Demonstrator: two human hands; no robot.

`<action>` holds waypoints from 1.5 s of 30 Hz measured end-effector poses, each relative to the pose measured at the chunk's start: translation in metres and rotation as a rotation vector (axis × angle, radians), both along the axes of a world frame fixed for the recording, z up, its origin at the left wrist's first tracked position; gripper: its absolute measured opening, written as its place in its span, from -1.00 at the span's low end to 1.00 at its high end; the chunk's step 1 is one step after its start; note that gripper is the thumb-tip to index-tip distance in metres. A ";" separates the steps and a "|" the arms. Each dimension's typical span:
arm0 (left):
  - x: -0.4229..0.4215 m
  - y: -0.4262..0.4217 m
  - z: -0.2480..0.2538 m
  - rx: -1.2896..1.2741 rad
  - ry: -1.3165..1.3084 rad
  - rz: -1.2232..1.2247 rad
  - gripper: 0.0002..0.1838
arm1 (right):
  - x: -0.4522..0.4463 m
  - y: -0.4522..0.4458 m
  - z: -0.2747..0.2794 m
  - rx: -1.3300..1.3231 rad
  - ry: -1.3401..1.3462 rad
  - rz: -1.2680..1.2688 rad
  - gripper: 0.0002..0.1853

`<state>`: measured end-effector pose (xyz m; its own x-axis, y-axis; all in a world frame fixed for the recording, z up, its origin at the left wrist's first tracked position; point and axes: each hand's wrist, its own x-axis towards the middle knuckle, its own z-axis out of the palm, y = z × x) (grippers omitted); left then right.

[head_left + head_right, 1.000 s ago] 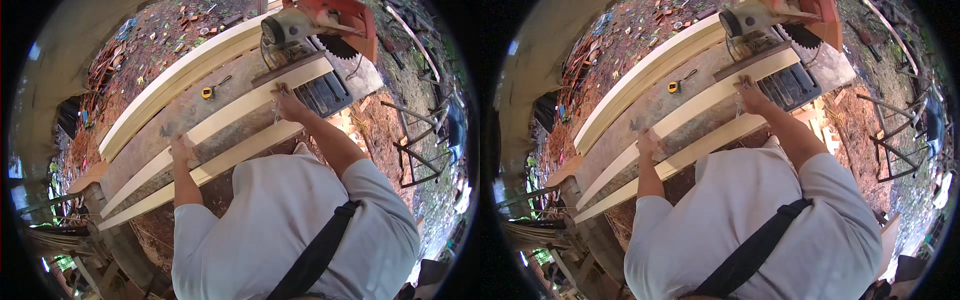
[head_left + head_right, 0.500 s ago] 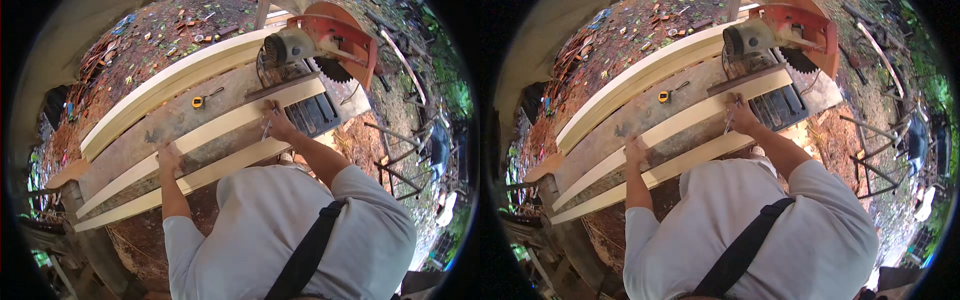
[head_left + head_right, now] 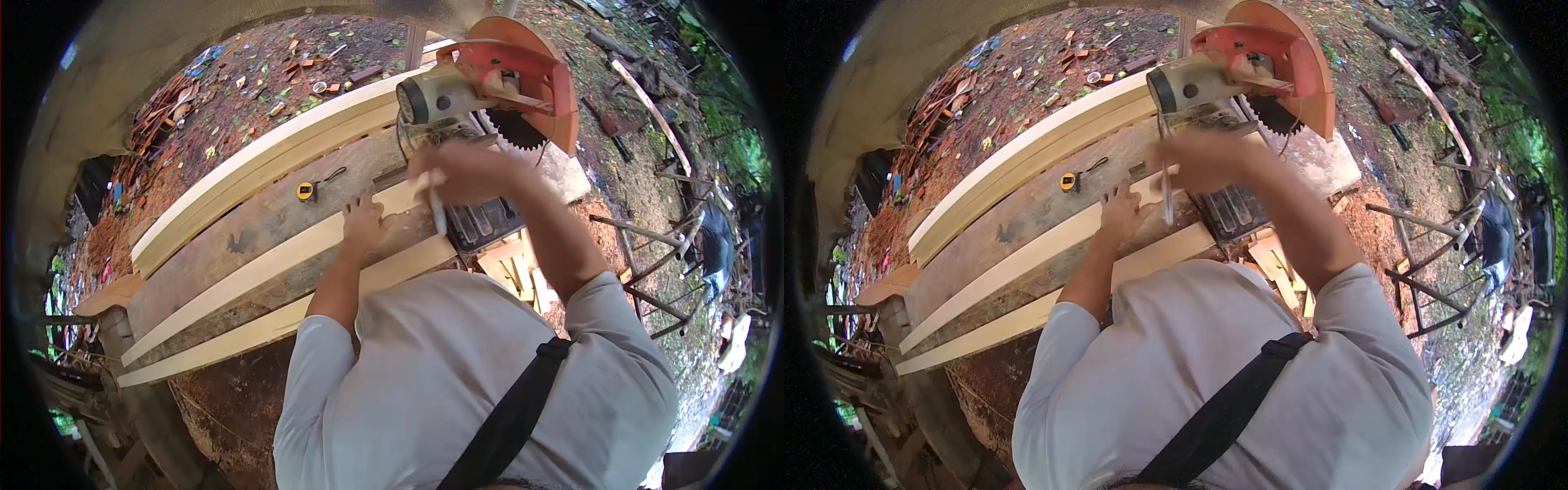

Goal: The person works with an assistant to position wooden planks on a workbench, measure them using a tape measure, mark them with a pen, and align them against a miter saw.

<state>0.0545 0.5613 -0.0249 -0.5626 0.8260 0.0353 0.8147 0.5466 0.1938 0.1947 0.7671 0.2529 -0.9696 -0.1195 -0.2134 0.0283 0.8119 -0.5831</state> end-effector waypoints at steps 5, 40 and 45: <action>0.001 0.006 0.002 -0.067 0.037 -0.050 -0.32 | -0.008 0.101 0.097 0.295 0.700 -0.266 -0.71; -0.008 -0.005 -0.009 -0.003 -0.059 0.006 -0.32 | 0.003 0.110 0.070 -0.462 -0.288 -0.917 -0.63; 0.001 0.003 -0.011 0.062 -0.058 0.016 -0.36 | 0.000 0.130 0.056 -0.507 -0.248 -0.876 -0.62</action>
<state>0.0552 0.5642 -0.0358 -0.5783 0.8141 0.0528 0.7922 0.5449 0.2746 0.1952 0.8967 0.3086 -0.6961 0.4737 -0.5395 0.6550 0.1113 -0.7474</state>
